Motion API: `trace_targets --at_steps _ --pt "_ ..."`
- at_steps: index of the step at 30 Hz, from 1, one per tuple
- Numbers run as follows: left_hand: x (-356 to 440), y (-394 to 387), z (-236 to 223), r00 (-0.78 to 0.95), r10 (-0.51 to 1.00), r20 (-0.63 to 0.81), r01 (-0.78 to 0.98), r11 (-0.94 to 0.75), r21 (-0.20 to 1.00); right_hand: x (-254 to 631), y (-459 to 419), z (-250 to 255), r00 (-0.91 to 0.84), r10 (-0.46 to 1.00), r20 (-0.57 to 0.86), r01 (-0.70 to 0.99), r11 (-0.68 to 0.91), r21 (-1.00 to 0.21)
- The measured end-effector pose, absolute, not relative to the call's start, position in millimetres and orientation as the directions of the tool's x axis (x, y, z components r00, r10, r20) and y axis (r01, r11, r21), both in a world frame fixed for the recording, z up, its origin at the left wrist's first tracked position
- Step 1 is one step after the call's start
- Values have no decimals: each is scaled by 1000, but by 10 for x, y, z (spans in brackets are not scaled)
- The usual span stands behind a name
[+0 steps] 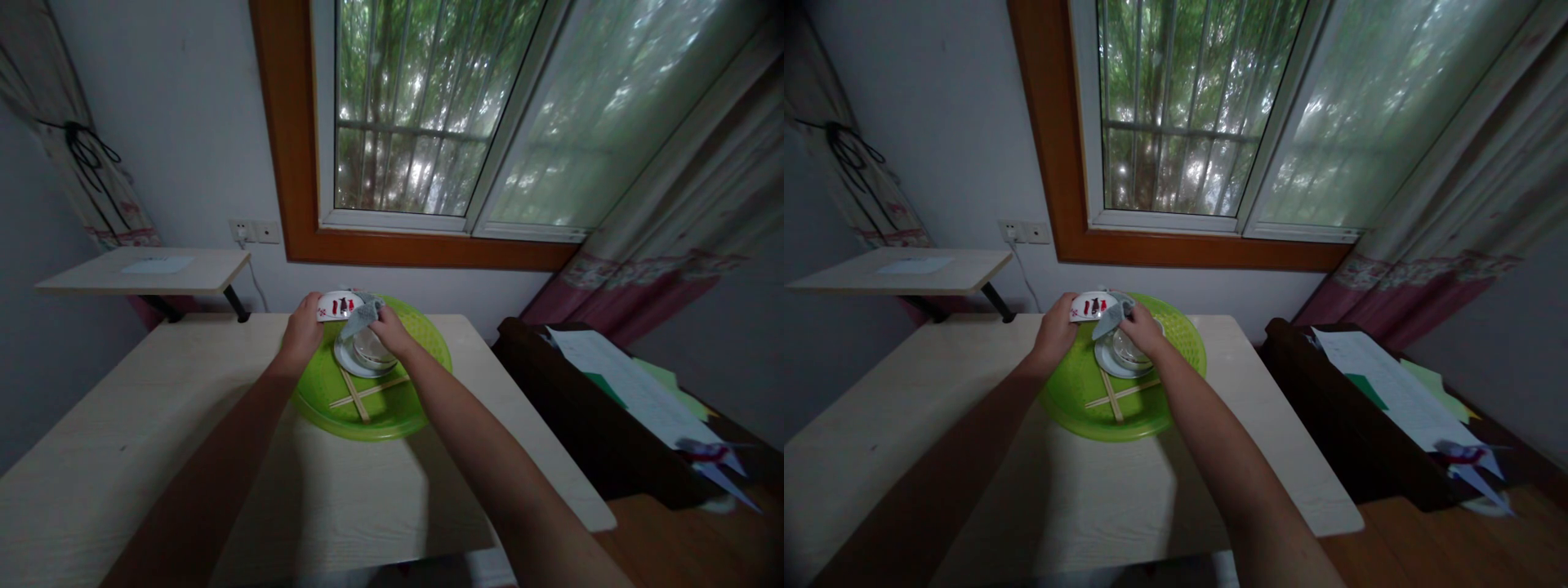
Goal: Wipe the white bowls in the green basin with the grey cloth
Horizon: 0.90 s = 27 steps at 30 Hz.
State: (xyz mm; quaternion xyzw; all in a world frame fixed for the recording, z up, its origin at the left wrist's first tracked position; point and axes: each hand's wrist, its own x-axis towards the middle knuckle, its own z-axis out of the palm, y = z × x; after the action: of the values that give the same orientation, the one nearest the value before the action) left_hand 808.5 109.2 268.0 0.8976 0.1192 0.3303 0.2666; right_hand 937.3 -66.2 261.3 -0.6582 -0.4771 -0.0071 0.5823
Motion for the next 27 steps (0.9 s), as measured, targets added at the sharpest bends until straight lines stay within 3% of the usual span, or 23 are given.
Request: trace_targets --at_steps 6,27 --pt "8110 1119 2640 744 383 548 24 -834 551 9359 -677 2596 566 636 524 577 148 -803" --pt "8138 1145 2610 746 390 539 43 -837 546 9350 -668 2598 530 643 553 660 97 -745"
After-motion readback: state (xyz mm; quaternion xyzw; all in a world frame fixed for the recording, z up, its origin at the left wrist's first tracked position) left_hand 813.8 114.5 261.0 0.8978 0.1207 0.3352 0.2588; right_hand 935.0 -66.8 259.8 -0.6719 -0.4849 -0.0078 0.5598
